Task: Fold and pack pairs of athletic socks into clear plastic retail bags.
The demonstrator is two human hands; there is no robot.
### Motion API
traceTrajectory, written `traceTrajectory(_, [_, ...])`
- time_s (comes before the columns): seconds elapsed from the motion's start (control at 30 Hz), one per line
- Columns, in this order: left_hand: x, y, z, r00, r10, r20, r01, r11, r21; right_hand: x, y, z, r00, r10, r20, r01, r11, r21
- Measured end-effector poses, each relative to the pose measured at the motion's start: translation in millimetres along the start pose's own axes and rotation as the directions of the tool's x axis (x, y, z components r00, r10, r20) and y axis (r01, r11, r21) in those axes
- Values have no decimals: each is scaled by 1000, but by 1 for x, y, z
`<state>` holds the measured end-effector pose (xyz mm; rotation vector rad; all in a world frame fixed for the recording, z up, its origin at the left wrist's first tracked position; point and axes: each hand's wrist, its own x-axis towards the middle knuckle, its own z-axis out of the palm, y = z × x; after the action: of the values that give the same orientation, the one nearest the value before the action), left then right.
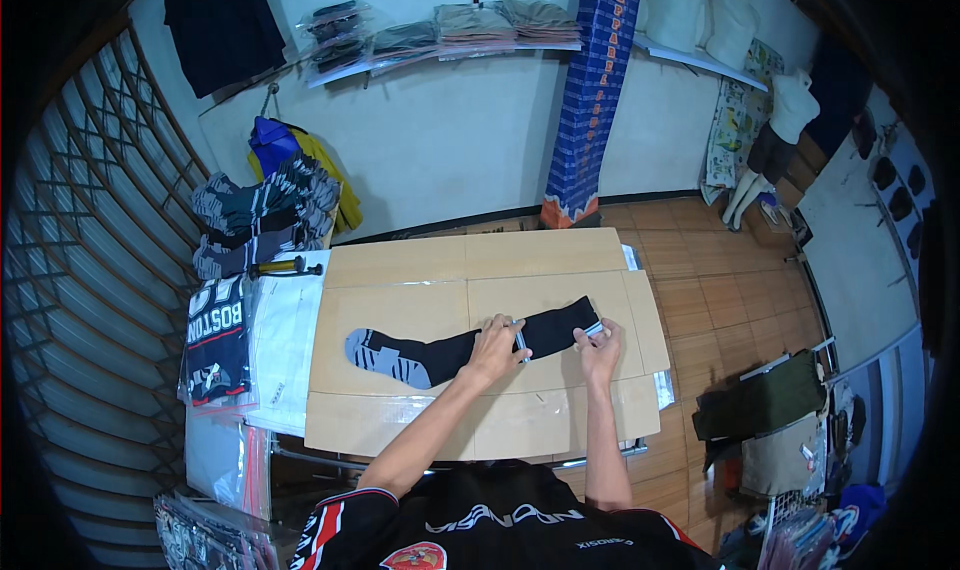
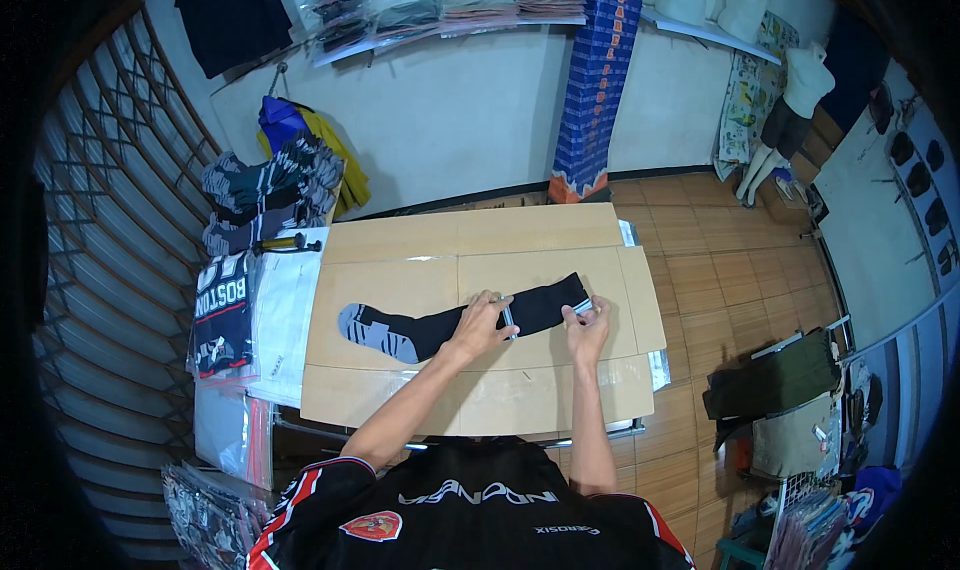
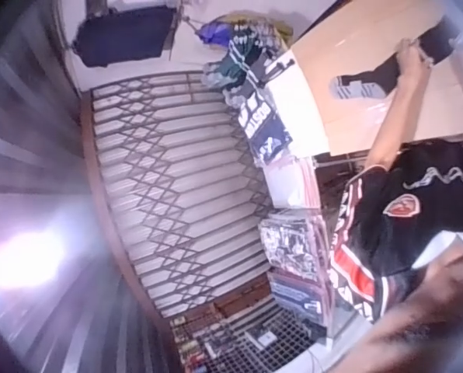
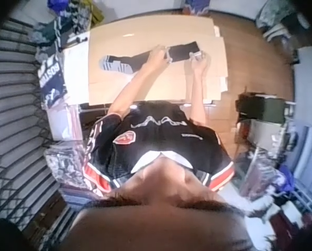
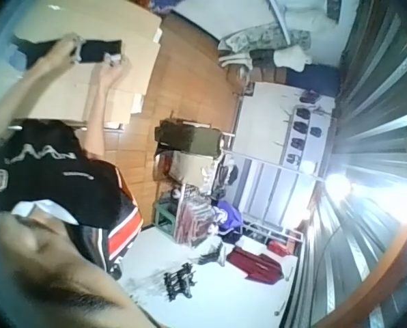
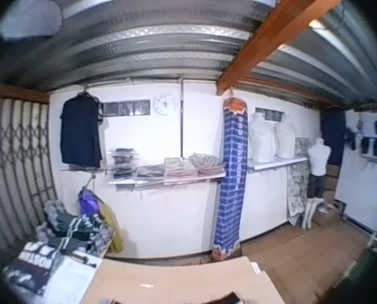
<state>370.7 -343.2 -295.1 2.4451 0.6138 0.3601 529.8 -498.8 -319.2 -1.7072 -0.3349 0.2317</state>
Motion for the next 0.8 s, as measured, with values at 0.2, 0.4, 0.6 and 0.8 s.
traceTrajectory(0.2, [1,0,0,999,-26,19,25,999,30,-12,-24,5,996,85,13,-85,961,264])
traceTrajectory(0.4, [0,10,-7,995,-74,59,74,997,-2,-27,-48,23,998,30,50,-45,939,341])
traceTrajectory(0.6, [-2,0,-3,998,-48,42,49,999,-23,-46,-63,48,989,21,148,-76,924,376])
traceTrajectory(0.8, [-11,0,-3,998,-56,16,56,998,4,-55,-55,63,977,-61,205,-15,936,352])
